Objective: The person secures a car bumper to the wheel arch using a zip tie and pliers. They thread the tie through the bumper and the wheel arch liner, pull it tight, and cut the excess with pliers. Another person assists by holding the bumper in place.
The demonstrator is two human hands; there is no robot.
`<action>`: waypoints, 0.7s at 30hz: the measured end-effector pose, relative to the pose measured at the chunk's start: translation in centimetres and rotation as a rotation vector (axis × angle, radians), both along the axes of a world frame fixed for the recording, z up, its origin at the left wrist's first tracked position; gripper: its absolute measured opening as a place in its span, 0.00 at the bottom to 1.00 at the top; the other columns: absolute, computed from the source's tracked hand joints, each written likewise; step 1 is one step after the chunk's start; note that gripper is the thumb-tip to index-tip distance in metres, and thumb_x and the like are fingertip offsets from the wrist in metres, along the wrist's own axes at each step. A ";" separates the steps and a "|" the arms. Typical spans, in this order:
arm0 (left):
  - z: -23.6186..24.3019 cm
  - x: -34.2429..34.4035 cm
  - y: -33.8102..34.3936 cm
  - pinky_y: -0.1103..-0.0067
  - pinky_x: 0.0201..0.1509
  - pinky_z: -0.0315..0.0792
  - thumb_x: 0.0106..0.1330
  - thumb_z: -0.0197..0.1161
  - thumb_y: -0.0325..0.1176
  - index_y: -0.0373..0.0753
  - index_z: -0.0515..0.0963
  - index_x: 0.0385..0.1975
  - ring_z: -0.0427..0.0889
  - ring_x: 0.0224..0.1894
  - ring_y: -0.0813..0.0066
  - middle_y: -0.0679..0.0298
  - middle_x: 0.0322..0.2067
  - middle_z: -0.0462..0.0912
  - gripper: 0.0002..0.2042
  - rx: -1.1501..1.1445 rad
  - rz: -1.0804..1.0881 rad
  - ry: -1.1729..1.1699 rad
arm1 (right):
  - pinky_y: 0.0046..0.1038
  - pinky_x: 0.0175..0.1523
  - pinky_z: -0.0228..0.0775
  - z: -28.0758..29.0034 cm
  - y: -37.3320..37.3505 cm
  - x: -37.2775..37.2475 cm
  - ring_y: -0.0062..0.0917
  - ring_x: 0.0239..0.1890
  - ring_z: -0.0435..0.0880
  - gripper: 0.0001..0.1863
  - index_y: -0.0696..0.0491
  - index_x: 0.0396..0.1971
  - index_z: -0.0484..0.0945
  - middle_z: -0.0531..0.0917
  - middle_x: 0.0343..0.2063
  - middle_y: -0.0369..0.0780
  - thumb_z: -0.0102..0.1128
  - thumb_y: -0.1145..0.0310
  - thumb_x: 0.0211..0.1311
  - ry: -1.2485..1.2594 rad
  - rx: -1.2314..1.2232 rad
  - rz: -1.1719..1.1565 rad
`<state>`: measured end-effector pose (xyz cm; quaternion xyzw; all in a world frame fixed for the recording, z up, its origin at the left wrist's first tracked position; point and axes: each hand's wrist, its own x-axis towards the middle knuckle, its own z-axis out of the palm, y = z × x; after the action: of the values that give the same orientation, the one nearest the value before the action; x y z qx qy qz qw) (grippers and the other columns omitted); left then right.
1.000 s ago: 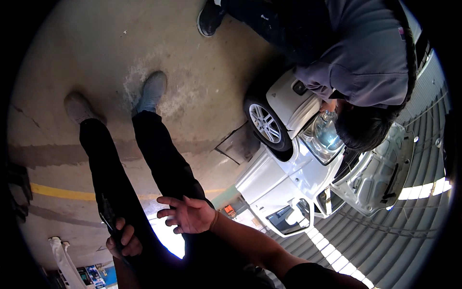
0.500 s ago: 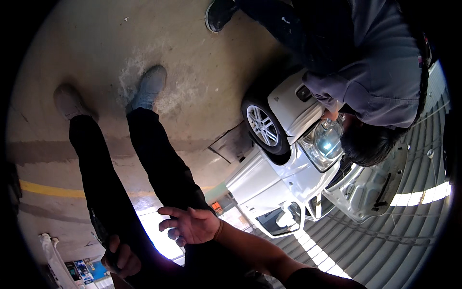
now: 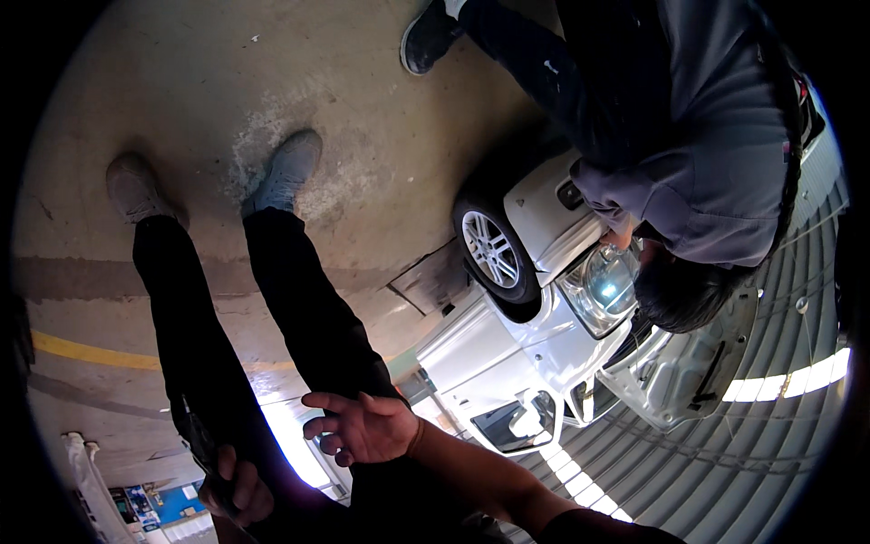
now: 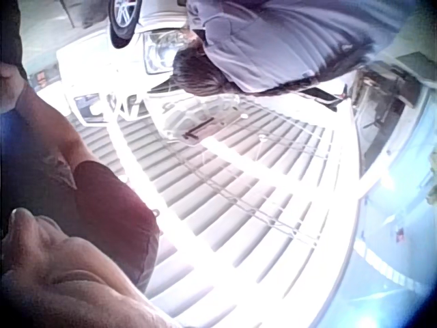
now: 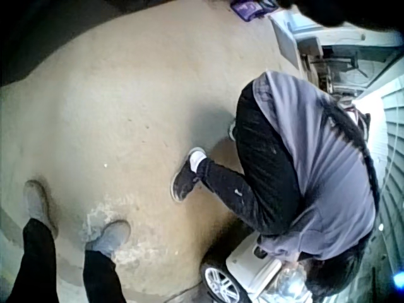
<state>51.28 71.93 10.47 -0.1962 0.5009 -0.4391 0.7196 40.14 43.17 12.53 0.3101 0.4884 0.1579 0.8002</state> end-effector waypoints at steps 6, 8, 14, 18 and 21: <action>2.7 2.6 0.7 0.77 0.22 0.65 0.67 0.68 0.36 0.46 0.67 0.52 0.75 0.20 0.71 0.59 0.32 0.75 0.18 0.035 -0.022 -0.026 | 0.34 0.57 0.69 1.5 -0.5 2.0 0.30 0.55 0.75 0.41 0.43 0.77 0.54 0.70 0.66 0.43 0.55 0.41 0.71 -0.040 -0.001 0.025; 1.8 3.4 0.4 0.77 0.26 0.66 0.67 0.68 0.40 0.49 0.68 0.52 0.71 0.21 0.77 0.65 0.34 0.74 0.19 -0.052 -0.023 -0.110 | 0.34 0.57 0.69 2.2 -1.4 3.5 0.31 0.55 0.76 0.41 0.42 0.77 0.56 0.71 0.66 0.43 0.55 0.40 0.70 -0.088 -0.033 0.030; 7.3 5.4 -2.7 0.77 0.34 0.73 0.68 0.67 0.34 0.46 0.76 0.44 0.74 0.29 0.79 0.69 0.31 0.73 0.09 0.408 -0.378 -0.059 | 0.34 0.55 0.69 10.3 -2.6 7.0 0.31 0.50 0.78 0.34 0.48 0.69 0.67 0.79 0.56 0.44 0.58 0.44 0.70 0.026 -0.387 0.224; 17.8 9.5 -3.8 0.69 0.38 0.81 0.68 0.70 0.44 0.43 0.79 0.40 0.84 0.35 0.70 0.64 0.32 0.83 0.12 0.584 -0.719 -0.197 | 0.32 0.49 0.71 19.5 -2.9 10.2 0.29 0.42 0.80 0.24 0.49 0.57 0.78 0.85 0.46 0.39 0.57 0.48 0.72 -0.001 -0.435 0.395; 23.4 15.0 -4.3 0.70 0.40 0.81 0.69 0.69 0.48 0.43 0.80 0.39 0.85 0.36 0.68 0.64 0.33 0.85 0.15 0.429 -0.878 -0.509 | 0.30 0.47 0.71 26.3 -2.0 12.9 0.27 0.41 0.79 0.21 0.50 0.55 0.79 0.84 0.43 0.38 0.56 0.50 0.73 -0.104 -0.595 0.399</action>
<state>66.28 67.66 33.92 0.2945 0.4239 -0.6198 0.5912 53.07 41.16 38.84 -0.0462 0.5226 0.1776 0.8326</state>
